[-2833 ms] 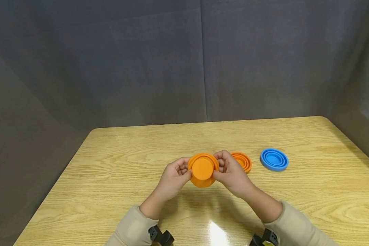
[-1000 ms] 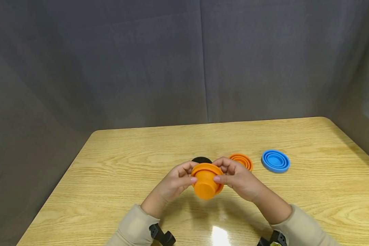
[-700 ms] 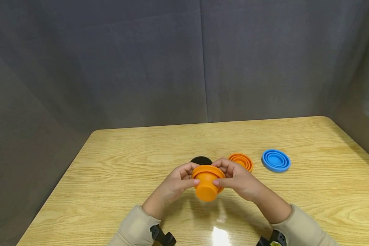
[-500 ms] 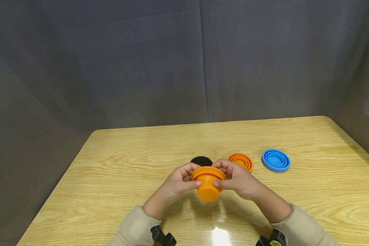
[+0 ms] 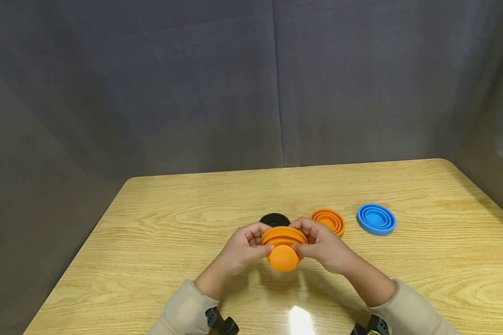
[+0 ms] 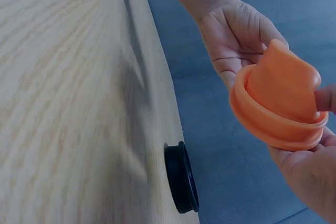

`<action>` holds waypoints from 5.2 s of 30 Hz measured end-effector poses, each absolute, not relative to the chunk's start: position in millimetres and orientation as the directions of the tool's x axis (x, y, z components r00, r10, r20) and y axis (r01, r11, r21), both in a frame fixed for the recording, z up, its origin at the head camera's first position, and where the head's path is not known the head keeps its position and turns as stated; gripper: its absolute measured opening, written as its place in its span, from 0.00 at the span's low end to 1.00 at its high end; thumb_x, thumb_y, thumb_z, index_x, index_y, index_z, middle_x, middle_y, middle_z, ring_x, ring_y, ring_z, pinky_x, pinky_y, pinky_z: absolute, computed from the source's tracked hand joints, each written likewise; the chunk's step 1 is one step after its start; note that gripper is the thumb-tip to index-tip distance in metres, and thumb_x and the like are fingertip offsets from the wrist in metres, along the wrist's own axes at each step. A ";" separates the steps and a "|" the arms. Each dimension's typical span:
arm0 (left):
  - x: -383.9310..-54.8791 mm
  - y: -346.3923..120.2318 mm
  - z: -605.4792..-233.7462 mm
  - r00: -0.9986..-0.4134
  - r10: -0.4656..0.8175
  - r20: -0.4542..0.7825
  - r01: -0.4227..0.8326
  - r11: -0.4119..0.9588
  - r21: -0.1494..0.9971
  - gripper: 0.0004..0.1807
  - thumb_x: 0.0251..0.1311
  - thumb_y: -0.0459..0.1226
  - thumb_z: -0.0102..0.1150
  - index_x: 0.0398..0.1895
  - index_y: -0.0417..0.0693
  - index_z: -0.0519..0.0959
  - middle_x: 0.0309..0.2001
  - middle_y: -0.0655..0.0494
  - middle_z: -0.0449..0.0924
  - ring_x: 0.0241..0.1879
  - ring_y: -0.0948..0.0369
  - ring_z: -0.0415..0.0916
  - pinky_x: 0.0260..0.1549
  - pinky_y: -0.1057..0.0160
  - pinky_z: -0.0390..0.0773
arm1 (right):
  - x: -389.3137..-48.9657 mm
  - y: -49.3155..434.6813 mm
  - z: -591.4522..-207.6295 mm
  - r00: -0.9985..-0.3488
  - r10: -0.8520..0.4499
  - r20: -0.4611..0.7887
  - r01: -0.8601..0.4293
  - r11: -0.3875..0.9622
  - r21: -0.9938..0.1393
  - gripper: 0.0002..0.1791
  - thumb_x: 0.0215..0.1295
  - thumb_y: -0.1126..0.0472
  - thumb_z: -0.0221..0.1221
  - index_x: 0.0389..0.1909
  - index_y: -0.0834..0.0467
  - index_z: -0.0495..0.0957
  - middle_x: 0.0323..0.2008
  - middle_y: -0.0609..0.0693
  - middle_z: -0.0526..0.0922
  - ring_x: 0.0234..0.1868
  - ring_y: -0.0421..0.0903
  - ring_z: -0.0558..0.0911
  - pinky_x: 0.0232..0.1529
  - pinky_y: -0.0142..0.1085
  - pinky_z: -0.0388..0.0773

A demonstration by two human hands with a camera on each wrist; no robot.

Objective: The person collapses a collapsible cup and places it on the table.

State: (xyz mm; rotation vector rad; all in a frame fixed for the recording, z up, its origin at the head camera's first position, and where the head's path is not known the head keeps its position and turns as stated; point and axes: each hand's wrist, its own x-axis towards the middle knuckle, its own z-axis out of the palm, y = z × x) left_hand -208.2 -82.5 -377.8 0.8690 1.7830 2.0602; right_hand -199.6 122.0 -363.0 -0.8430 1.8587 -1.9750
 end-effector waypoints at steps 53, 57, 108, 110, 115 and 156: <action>-209.2 -73.5 -375.9 -0.881 0.443 0.168 0.116 -0.142 0.983 0.15 0.60 0.30 0.43 0.46 0.26 0.66 0.33 0.54 0.72 0.32 0.65 0.73 0.31 0.69 0.74 | -188.6 115.3 -358.4 -0.842 -0.509 0.178 -0.215 0.015 -0.976 0.23 0.55 0.76 0.49 0.52 0.70 0.56 0.44 0.63 0.67 0.39 0.51 0.75 0.37 0.37 0.75; -208.8 -78.0 -376.5 -0.803 0.559 0.205 0.017 -0.323 0.946 0.15 0.59 0.28 0.39 0.48 0.29 0.62 0.39 0.54 0.71 0.36 0.64 0.72 0.35 0.69 0.73 | -188.9 114.3 -356.4 -0.846 -0.502 0.179 -0.206 -0.002 -0.979 0.22 0.55 0.75 0.49 0.50 0.71 0.55 0.41 0.63 0.71 0.37 0.49 0.76 0.37 0.37 0.75; -213.0 -94.0 -374.4 -0.704 0.680 0.204 0.158 -0.130 0.979 0.18 0.51 0.22 0.51 0.46 0.25 0.64 0.38 0.49 0.71 0.37 0.59 0.70 0.34 0.67 0.73 | -190.6 126.9 -369.2 -0.809 -0.546 0.218 -0.083 -0.260 -0.962 0.17 0.51 0.78 0.51 0.43 0.65 0.64 0.36 0.53 0.76 0.36 0.45 0.77 0.37 0.34 0.75; -213.7 -94.9 -374.4 -0.686 0.694 0.218 0.163 -0.146 0.976 0.19 0.50 0.22 0.53 0.46 0.25 0.63 0.38 0.49 0.72 0.37 0.59 0.71 0.35 0.67 0.73 | -191.1 128.2 -369.3 -0.791 -0.566 0.234 -0.092 -0.267 -0.959 0.17 0.51 0.77 0.51 0.43 0.63 0.65 0.36 0.53 0.77 0.36 0.45 0.77 0.37 0.34 0.75; -213.8 -96.1 -375.0 -0.700 0.678 0.223 0.188 -0.126 0.974 0.20 0.50 0.24 0.54 0.47 0.26 0.64 0.39 0.48 0.73 0.38 0.59 0.71 0.36 0.66 0.74 | -193.7 129.6 -366.9 -0.773 -0.596 0.219 -0.098 -0.229 -0.969 0.15 0.55 0.75 0.49 0.44 0.62 0.65 0.37 0.53 0.76 0.37 0.45 0.76 0.40 0.35 0.73; -215.1 -101.2 -374.1 -0.893 0.428 0.139 0.134 -0.043 0.990 0.34 0.48 0.20 0.52 0.61 0.39 0.58 0.59 0.44 0.60 0.56 0.56 0.60 0.51 0.64 0.62 | -196.8 99.6 -370.4 -0.984 -0.139 0.114 -0.110 -0.038 -0.993 0.24 0.51 0.67 0.59 0.49 0.68 0.64 0.45 0.61 0.70 0.40 0.41 0.76 0.39 0.32 0.74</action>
